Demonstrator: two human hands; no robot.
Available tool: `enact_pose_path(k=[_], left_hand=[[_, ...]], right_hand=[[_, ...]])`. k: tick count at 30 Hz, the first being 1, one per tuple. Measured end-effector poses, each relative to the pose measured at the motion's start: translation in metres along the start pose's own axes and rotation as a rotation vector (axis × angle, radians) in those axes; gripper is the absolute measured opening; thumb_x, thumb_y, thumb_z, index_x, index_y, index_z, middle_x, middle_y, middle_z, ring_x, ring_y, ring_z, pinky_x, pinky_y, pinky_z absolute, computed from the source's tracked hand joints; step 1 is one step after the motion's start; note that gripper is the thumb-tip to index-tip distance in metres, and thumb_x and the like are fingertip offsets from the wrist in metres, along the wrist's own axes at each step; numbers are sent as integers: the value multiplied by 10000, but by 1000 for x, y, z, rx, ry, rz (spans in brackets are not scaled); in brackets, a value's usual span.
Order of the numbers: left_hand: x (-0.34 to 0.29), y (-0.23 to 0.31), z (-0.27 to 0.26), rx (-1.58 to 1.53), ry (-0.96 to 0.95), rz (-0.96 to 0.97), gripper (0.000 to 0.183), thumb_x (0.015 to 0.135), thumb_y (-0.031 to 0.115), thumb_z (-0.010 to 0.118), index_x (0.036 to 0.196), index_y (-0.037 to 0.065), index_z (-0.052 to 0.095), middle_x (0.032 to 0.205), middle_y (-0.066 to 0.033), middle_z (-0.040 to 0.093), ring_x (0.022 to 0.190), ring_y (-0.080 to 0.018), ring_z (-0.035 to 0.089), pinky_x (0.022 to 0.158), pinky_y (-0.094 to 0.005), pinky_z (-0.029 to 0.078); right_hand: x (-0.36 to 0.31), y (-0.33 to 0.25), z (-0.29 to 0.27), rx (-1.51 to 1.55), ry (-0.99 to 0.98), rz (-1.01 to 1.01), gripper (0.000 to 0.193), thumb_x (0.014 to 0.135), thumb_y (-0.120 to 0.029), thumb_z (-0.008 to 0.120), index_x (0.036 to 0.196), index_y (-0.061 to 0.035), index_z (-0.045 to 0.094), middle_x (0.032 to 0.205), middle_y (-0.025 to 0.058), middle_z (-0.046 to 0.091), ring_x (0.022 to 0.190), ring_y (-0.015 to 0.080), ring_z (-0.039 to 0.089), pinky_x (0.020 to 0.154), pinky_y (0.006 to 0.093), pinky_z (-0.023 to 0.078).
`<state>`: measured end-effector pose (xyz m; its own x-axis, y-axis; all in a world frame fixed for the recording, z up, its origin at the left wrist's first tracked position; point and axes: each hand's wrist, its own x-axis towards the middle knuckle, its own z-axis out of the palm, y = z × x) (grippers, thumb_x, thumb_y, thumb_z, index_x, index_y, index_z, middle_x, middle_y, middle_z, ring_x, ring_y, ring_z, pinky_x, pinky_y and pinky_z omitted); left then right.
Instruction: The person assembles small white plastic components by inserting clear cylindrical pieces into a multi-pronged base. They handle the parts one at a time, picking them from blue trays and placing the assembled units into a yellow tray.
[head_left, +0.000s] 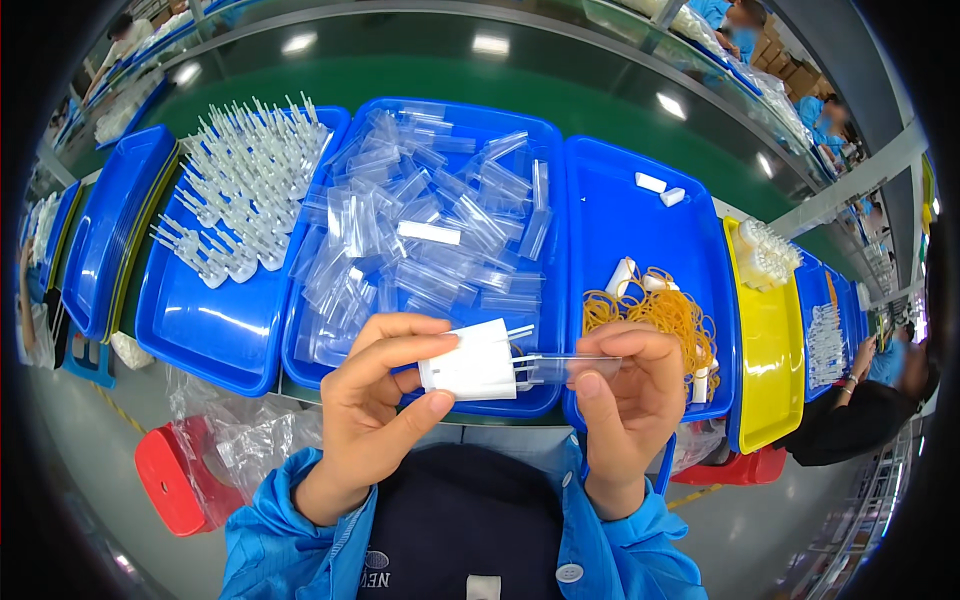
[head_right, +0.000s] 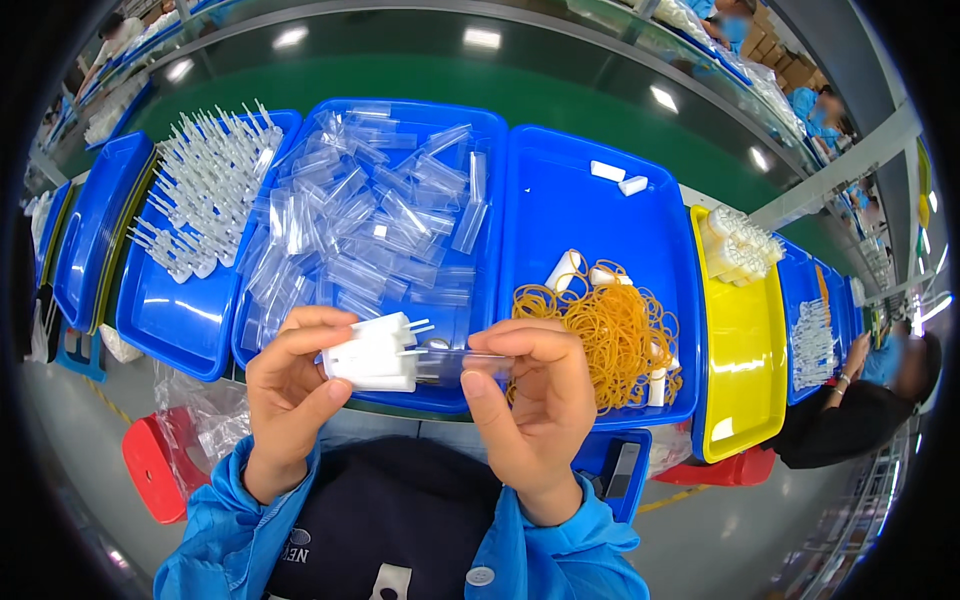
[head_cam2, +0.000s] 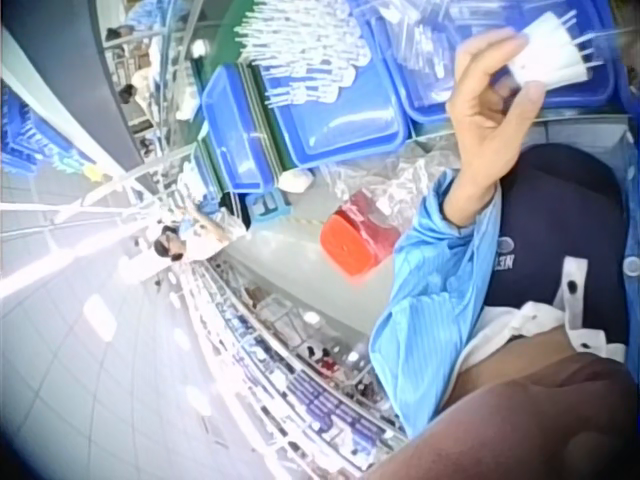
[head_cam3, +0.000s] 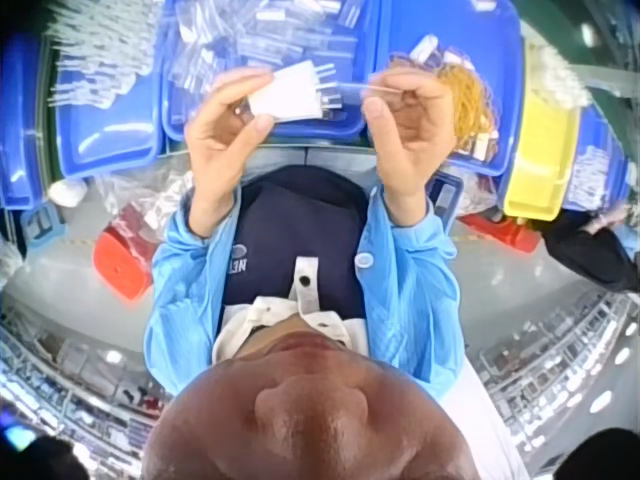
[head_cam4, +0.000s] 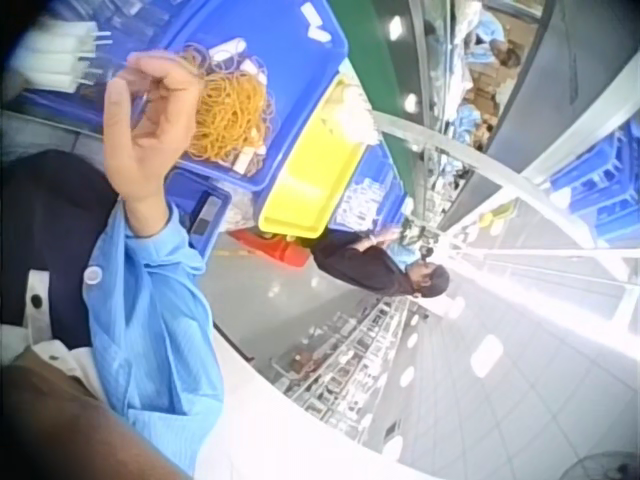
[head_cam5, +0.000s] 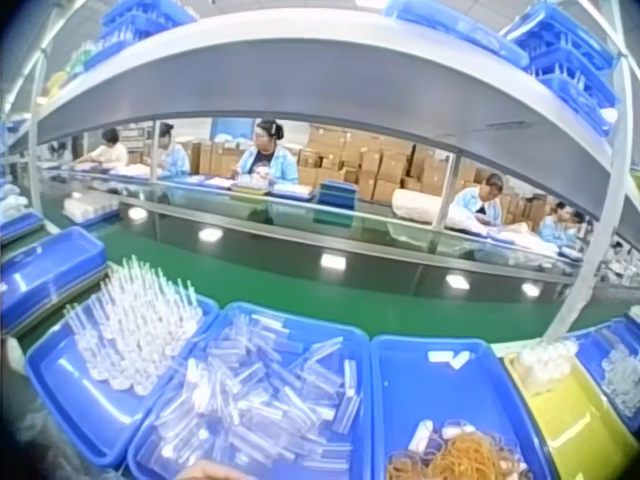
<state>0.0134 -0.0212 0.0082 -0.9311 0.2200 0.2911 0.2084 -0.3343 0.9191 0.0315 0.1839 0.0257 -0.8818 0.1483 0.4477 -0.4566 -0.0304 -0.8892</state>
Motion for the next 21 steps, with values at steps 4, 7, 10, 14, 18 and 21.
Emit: enact_pose_path(k=[4,7,10,14,18,21], left_hand=[[0,1,0,10,-5,-3,343,839,-72,641,1180,-63,604,1259,-177,473,1154,-259,562,952,-364,523],[0,1,0,22,6,-7,343,838,-69,646,1179,-66,606,1252,-177,480,1145,-257,570,946,-354,527],[0,0,1,19,10,-5,348,834,-70,651,1180,-66,609,1242,-177,489,1137,-254,578,938,-347,535],[0,-1,1,21,16,8,358,830,-78,652,1186,-66,608,1235,-178,494,1131,-252,583,929,-340,546],[0,0,2,27,18,3,364,830,-80,652,1191,-66,605,1234,-176,494,1134,-252,583,927,-337,551],[0,0,2,48,14,-6,368,828,-80,655,1192,-64,606,1233,-173,493,1136,-248,582,935,-336,549]], right_hand=[[-1,-4,4,-9,10,22,287,813,78,653,1069,40,529,1046,159,575,862,157,587,795,280,486],[-1,-6,3,-25,-7,16,278,807,81,654,1058,45,541,1039,157,578,854,157,591,781,274,488],[0,-9,3,-43,-30,20,271,804,85,654,1053,51,552,1034,155,580,850,152,595,756,265,489],[1,-9,3,-66,-50,13,273,797,88,659,1049,54,562,1030,153,581,831,144,601,722,254,485],[1,-6,2,-155,-76,-42,272,791,90,668,1041,53,568,1028,153,581,807,147,605,700,249,481],[1,-4,2,-201,-82,-71,267,791,92,670,1036,53,572,1028,154,580,800,149,608,688,243,481]])
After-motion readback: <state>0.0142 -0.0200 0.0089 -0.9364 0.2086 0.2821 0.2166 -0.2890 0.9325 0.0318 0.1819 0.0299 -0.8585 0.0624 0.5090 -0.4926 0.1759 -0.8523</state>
